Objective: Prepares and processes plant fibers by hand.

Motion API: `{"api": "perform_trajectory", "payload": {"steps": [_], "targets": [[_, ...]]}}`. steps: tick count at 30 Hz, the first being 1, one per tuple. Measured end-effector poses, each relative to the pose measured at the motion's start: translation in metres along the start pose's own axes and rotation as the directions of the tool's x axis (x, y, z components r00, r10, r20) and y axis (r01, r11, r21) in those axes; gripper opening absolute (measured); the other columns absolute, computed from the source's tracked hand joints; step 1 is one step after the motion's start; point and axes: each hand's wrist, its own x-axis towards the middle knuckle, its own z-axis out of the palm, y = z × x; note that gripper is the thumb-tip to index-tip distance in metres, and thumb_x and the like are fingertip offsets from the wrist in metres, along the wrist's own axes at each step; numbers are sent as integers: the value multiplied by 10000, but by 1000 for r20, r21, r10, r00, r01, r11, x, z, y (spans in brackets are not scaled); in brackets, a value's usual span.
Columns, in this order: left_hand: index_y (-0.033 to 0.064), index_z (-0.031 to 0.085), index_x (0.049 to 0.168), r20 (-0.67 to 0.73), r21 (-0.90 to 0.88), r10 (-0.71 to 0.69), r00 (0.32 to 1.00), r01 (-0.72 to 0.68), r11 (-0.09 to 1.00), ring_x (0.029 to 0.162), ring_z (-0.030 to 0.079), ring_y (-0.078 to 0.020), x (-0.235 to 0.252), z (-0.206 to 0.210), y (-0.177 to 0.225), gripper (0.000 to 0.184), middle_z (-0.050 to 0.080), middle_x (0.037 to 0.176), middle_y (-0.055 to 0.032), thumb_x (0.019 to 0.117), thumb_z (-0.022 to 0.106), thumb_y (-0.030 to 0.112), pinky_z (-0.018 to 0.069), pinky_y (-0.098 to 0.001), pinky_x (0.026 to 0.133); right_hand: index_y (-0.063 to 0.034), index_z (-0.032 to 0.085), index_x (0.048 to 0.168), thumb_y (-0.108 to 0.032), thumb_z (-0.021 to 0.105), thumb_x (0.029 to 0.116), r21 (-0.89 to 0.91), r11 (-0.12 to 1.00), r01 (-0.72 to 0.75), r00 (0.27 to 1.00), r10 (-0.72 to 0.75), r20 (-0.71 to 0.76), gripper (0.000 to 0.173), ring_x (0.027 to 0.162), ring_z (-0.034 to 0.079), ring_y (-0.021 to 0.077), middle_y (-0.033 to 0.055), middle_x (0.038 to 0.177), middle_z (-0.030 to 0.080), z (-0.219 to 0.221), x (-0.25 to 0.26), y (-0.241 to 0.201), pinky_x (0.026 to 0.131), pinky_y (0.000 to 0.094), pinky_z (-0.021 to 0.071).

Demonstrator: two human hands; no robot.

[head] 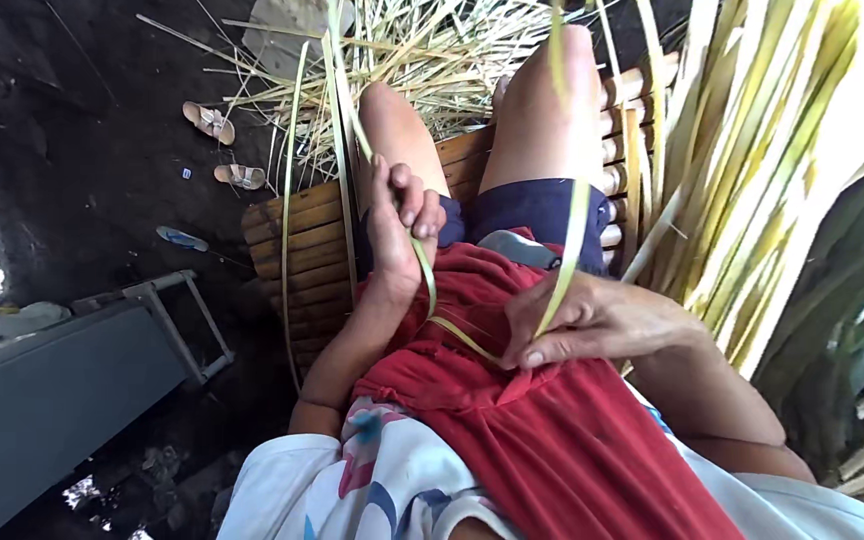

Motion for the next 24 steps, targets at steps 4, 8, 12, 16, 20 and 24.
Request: {"api": "perform_trajectory", "payload": {"steps": [4,8,12,16,20,24], "targets": [[158,513,843,133,243,-224,966,187,952,384,379,-36,-17,-2,0,438,398,524,52,1115,305,431,349,-162,390,-87,775,892,-280,601,1027,-155,984,-88,929,25,-370,294,759,635,0,-60,836,699,-14,8,-10,686,189,553],[145,489,804,115,334,-278,954,226,915,411,339,-62,-42,-1,-12,475,355,555,18,1098,345,488,317,-180,394,-60,742,895,-234,587,1033,-310,943,-124,828,-74,-556,270,738,611,16,-31,857,679,-25,24,-20,659,180,530],[148,457,823,48,225,-207,977,191,956,388,313,-70,-34,2,-9,510,320,544,14,1095,269,536,293,-183,374,-83,775,896,-300,644,997,-336,933,-129,937,3,-350,273,818,678,26,-33,884,725,-2,21,-3,753,233,595],[216,468,732,-72,95,-29,997,35,995,352,378,-14,17,1,3,515,405,467,102,1127,199,409,363,-161,383,-21,770,947,-272,599,1042,-34,999,-29,998,31,60,318,830,641,27,35,871,718,14,-8,4,766,204,514],[127,515,895,136,385,-269,954,199,901,399,354,-49,-25,-3,1,383,368,541,29,1115,332,381,320,-172,396,-100,781,914,-310,617,1019,-222,962,-158,923,64,-379,287,800,662,-4,-67,877,720,-16,4,-4,742,201,580],[146,482,792,76,451,-294,953,231,862,423,330,-64,-41,0,-1,447,355,558,19,1106,357,438,291,-182,400,-57,754,966,-259,576,1046,-317,940,-125,853,-61,-518,281,757,626,7,-38,899,696,-30,28,-15,681,179,546]]}}
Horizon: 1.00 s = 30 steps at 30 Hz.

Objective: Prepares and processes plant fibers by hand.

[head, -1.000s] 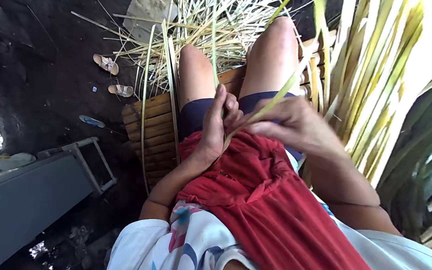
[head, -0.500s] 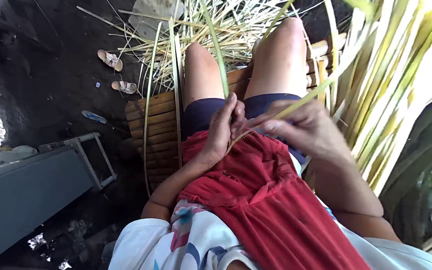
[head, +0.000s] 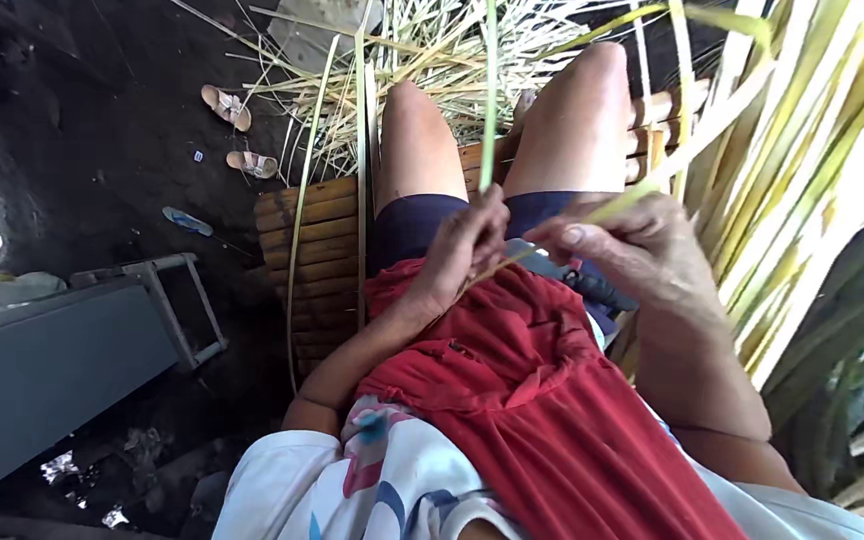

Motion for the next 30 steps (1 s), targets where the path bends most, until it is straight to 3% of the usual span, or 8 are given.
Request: {"api": "perform_trajectory", "payload": {"steps": [2,4,6,8,12,15,21,30], "targets": [[156,451,786,-91,-126,42,995,-54,991,407,320,-63,10,2,7,489,341,549,25,1109,288,485,291,-179,388,-48,768,975,-239,603,1024,-53,999,1,995,5,99,258,842,682,25,-14,947,734,19,6,-4,769,214,591],[190,438,739,-160,-330,125,979,-172,928,365,324,-22,40,0,17,496,366,493,81,1127,213,401,312,-157,379,-62,768,869,-258,608,1013,17,1000,5,978,-9,207,291,759,646,22,-27,834,698,28,0,1,690,212,564],[214,458,712,-263,-408,183,947,-281,869,352,349,-5,57,-15,30,535,396,468,105,1130,171,385,337,-150,378,-82,773,877,-310,606,1014,202,979,-34,901,-58,431,313,719,638,-3,-50,780,696,21,-21,5,649,187,550],[209,487,761,-362,-424,207,909,-358,832,345,340,-11,61,-33,38,524,380,467,109,1129,175,415,338,-157,371,-27,777,965,-266,589,1043,353,930,-103,802,-132,582,314,825,635,-11,-13,861,713,16,-38,8,755,167,527],[169,534,1124,-17,-248,178,984,-177,952,414,453,4,41,-26,20,393,498,544,109,1114,224,410,427,-154,428,-120,759,906,-333,584,1042,171,978,-121,968,78,240,308,716,628,-10,-84,811,692,2,-20,2,655,180,550],[112,585,957,75,-193,84,994,-68,979,385,361,-27,17,-6,17,357,401,523,59,1116,353,332,345,-165,388,-97,739,952,-230,571,1051,149,988,-42,998,49,-42,236,670,605,15,-66,817,665,-8,6,-2,617,169,534],[164,507,881,-282,-403,282,917,-380,833,333,357,-23,58,9,54,448,371,455,89,1133,195,364,364,-169,365,-39,734,907,-207,578,1041,22,999,36,987,-39,156,265,682,614,-23,-44,806,677,17,51,-18,644,145,540],[167,540,1030,-674,-69,424,605,-623,779,353,367,24,5,-108,46,349,406,494,127,1140,232,290,362,-132,367,-145,750,833,-348,599,1032,296,930,-218,938,116,325,321,611,657,83,-32,742,697,-27,-28,2,553,226,579]]}}
